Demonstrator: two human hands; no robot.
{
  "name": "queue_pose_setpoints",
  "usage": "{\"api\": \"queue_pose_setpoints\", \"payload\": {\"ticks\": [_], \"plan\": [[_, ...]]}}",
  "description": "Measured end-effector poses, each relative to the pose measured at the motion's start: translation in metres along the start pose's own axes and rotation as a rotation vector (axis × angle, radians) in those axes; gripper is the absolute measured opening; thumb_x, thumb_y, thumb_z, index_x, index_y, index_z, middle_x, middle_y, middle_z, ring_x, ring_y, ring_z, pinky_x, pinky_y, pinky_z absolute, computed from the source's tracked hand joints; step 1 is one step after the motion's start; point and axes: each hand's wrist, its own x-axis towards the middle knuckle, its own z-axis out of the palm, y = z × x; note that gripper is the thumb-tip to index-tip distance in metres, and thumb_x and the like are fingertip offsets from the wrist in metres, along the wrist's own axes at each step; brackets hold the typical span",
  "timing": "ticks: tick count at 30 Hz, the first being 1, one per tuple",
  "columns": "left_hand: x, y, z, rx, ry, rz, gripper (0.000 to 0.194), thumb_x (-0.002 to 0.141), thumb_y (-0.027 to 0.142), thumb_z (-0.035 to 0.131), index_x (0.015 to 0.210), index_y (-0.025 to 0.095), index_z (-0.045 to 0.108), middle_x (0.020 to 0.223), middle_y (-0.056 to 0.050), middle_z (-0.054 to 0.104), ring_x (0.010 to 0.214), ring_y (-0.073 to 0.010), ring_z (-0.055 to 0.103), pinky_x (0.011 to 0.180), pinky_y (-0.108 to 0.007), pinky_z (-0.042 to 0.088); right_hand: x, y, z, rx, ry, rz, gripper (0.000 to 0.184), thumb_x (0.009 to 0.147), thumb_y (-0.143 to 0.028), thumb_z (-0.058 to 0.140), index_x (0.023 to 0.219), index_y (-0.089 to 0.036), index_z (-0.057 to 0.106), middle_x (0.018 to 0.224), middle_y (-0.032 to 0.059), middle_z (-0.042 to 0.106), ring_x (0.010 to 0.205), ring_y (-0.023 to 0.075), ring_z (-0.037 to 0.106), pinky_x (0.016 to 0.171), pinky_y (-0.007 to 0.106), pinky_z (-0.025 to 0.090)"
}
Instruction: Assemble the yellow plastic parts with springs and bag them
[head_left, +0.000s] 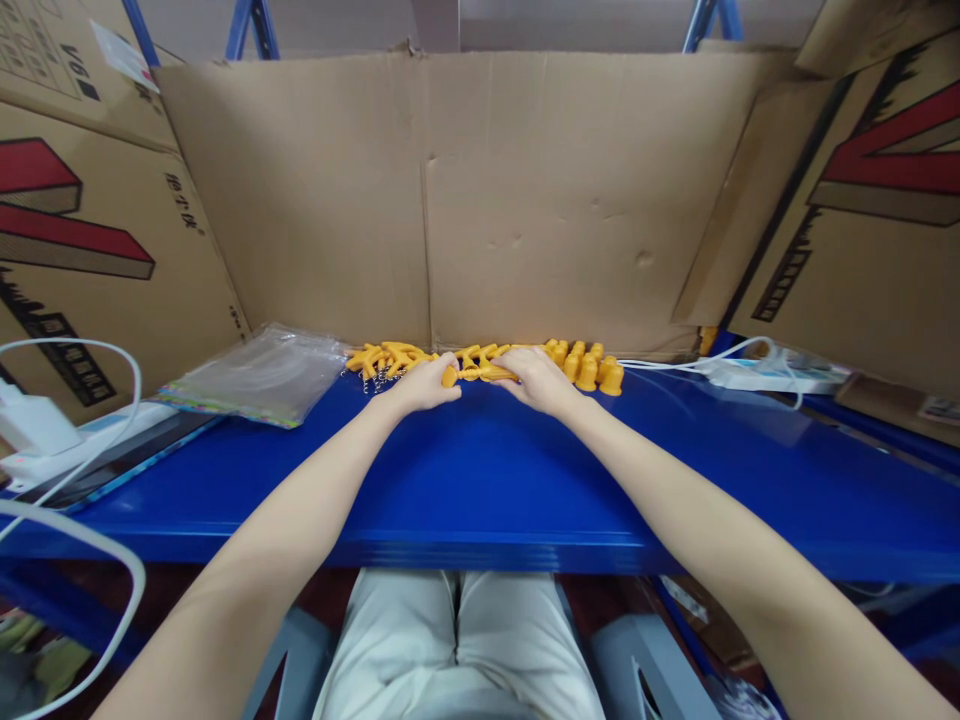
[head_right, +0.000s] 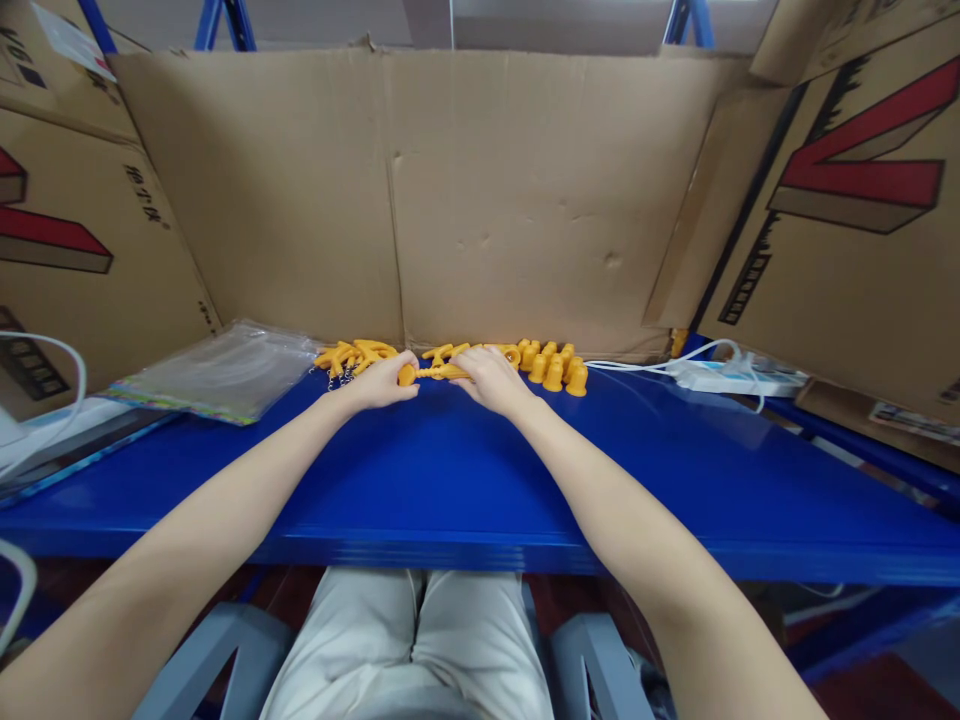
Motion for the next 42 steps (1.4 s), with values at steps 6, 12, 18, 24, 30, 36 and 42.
{"api": "queue_pose_setpoints", "payload": {"ticks": [6,12,18,24,30,36,42], "plan": [[-0.007,0.010,-0.009,0.145,0.028,0.006,0.038,0.079,0.038,0.055,0.113,0.021,0.052,0.085,-0.007,0.066,0.079,-0.0253,0.062,0.065,-0.030,0.040,0.000,-0.002,-0.003,0.214,0.030,0.059,0.027,0.085,-0.037,0.058,0.099,-0.015,0.068,0.098,0.0123,0.069,0.090,0.0246,0.063,0.082,0.036,0.046],[-0.008,0.014,-0.010,0.243,0.021,0.000,0.042,0.082,0.043,0.053,0.117,0.022,0.049,0.087,-0.007,0.067,0.080,-0.0245,0.064,0.066,-0.028,0.041,0.003,-0.007,-0.008,0.591,-0.108,0.337,0.040,0.078,-0.053,0.061,0.083,-0.014,0.069,0.068,0.0029,0.064,0.058,0.0139,0.053,0.055,0.026,0.040],[-0.008,0.017,-0.009,0.279,0.024,0.022,0.042,0.082,0.044,0.052,0.118,0.022,0.049,0.089,-0.008,0.068,0.080,-0.0239,0.065,0.067,-0.028,0.041,0.002,-0.006,-0.015,0.869,-0.199,0.539,0.039,0.066,-0.055,0.071,0.068,-0.017,0.067,0.061,0.0022,0.060,0.055,0.0121,0.050,0.055,0.026,0.039],[-0.006,0.014,-0.007,0.195,0.000,0.059,0.037,0.081,0.043,0.053,0.112,0.022,0.050,0.086,-0.006,0.068,0.079,-0.0233,0.064,0.067,-0.028,0.041,0.002,-0.007,-0.010,0.927,-0.177,0.610,0.039,0.066,-0.055,0.072,0.073,-0.017,0.066,0.067,0.0037,0.064,0.060,0.0133,0.055,0.058,0.027,0.043],[-0.004,0.009,-0.003,0.089,0.021,0.043,0.032,0.083,0.047,0.049,0.102,0.022,0.052,0.084,-0.005,0.067,0.077,-0.0222,0.063,0.064,-0.028,0.040,0.004,-0.001,0.000,0.828,0.013,0.528,0.043,0.062,-0.051,0.075,0.085,-0.018,0.063,0.078,0.0031,0.067,0.069,0.0151,0.060,0.068,0.029,0.048],[-0.005,0.008,-0.004,-0.040,0.008,0.035,0.030,0.083,0.048,0.048,0.094,0.021,0.052,0.078,-0.005,0.068,0.074,-0.0217,0.063,0.066,-0.029,0.042,0.001,0.011,0.007,0.666,0.080,0.354,0.044,0.065,-0.049,0.074,0.093,-0.017,0.063,0.099,0.0085,0.068,0.087,0.0217,0.064,0.081,0.038,0.050],[-0.005,0.006,-0.003,-0.099,0.008,0.051,0.030,0.083,0.050,0.047,0.089,0.021,0.051,0.072,-0.003,0.068,0.069,-0.0208,0.063,0.065,-0.029,0.042,0.000,0.011,0.004,0.413,0.086,0.178,0.032,0.072,-0.036,0.073,0.095,-0.016,0.064,0.104,0.0115,0.068,0.098,0.0249,0.063,0.090,0.041,0.047]]}}
